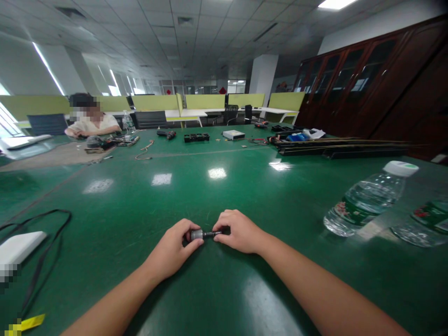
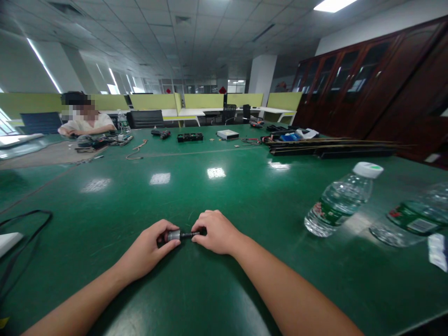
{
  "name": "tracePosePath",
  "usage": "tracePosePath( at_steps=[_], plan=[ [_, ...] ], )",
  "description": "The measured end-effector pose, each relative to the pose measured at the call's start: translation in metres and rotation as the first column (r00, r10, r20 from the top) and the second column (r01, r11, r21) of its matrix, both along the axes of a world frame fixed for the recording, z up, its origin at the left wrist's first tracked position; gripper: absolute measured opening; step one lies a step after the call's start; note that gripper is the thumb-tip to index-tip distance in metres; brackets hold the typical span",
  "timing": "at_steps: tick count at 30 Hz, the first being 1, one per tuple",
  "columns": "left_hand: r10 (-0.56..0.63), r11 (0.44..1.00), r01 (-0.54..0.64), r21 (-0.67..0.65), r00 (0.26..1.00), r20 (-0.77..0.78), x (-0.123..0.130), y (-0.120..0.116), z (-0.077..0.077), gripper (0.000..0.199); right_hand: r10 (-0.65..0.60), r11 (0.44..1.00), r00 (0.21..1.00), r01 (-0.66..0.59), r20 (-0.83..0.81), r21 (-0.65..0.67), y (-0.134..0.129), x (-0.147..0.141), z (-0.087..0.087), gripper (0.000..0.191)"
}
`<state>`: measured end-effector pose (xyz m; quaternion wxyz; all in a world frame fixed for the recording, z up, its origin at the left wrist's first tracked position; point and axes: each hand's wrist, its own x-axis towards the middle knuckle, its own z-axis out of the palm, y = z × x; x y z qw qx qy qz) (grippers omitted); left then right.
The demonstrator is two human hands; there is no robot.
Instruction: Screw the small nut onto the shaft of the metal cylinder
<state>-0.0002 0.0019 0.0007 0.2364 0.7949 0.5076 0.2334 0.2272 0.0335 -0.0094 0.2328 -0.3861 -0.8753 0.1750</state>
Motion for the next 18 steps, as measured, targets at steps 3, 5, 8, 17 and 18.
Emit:
tracePosePath(
  at_steps=[3,5,8,17,18],
  plan=[
    [0.0,1.0,0.0,0.001,1.0,-0.001,0.0,0.0,0.0,0.018,0.006,1.0,1.0,-0.006,0.004,-0.011,0.0,0.002,0.002,0.011],
    [-0.006,1.0,0.006,0.0,1.0,-0.001,0.0,0.0,0.001,0.019,0.016,0.999,1.0,-0.016,0.005,-0.028,0.002,0.007,0.003,0.011],
    [-0.018,1.0,0.018,0.005,1.0,-0.007,0.0,0.0,0.001,0.019,0.002,0.996,1.0,-0.001,0.015,-0.092,0.008,0.019,0.003,0.011],
    [-0.037,0.999,0.038,0.014,0.999,-0.016,-0.003,0.002,-0.001,0.018,-0.047,0.986,0.999,0.043,-0.018,-0.161,0.014,0.032,0.004,0.013],
    [-0.036,0.999,0.037,0.013,0.999,-0.016,-0.003,0.001,0.0,0.017,-0.035,0.986,0.999,0.032,-0.016,-0.161,0.012,0.031,0.005,0.013]
  ],
)
